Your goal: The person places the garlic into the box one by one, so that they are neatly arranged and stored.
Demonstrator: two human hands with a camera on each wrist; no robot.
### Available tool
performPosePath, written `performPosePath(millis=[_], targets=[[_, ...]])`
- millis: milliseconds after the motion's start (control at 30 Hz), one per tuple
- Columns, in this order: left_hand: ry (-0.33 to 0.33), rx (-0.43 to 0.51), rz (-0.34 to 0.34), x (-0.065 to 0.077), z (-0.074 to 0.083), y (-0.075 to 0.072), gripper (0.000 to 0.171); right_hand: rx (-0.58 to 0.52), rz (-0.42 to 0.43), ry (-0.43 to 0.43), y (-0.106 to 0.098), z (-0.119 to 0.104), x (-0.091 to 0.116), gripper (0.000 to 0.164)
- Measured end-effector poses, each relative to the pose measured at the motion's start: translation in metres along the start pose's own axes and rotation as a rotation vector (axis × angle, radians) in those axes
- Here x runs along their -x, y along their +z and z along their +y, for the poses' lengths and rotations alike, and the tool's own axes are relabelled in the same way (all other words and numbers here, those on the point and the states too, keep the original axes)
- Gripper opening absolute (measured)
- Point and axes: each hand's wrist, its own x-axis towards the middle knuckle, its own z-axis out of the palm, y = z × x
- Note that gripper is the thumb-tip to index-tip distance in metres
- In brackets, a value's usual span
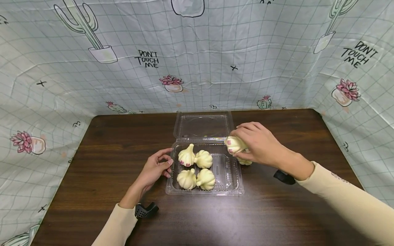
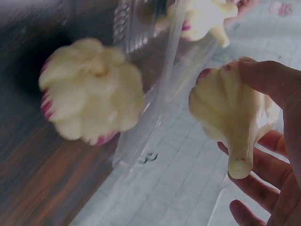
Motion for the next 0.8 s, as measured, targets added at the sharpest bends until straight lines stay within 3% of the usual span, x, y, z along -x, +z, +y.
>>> performPosePath(millis=[267,500,800], targets=[[0.002,0.005,0.000,0.000,-0.001,-0.001,0.050,0.008,-0.047,-0.103,0.011,-0.013,-0.008,0.058],[0.006,0.017,-0.005,-0.001,-0.002,-0.001,0.051,0.036,-0.159,-0.118,0.019,-0.019,-0.013,0.061],[0.006,0.018,-0.003,-0.001,-0.002,-0.002,0.051,0.071,-0.219,-0.182,0.030,-0.022,-0.017,0.065]])
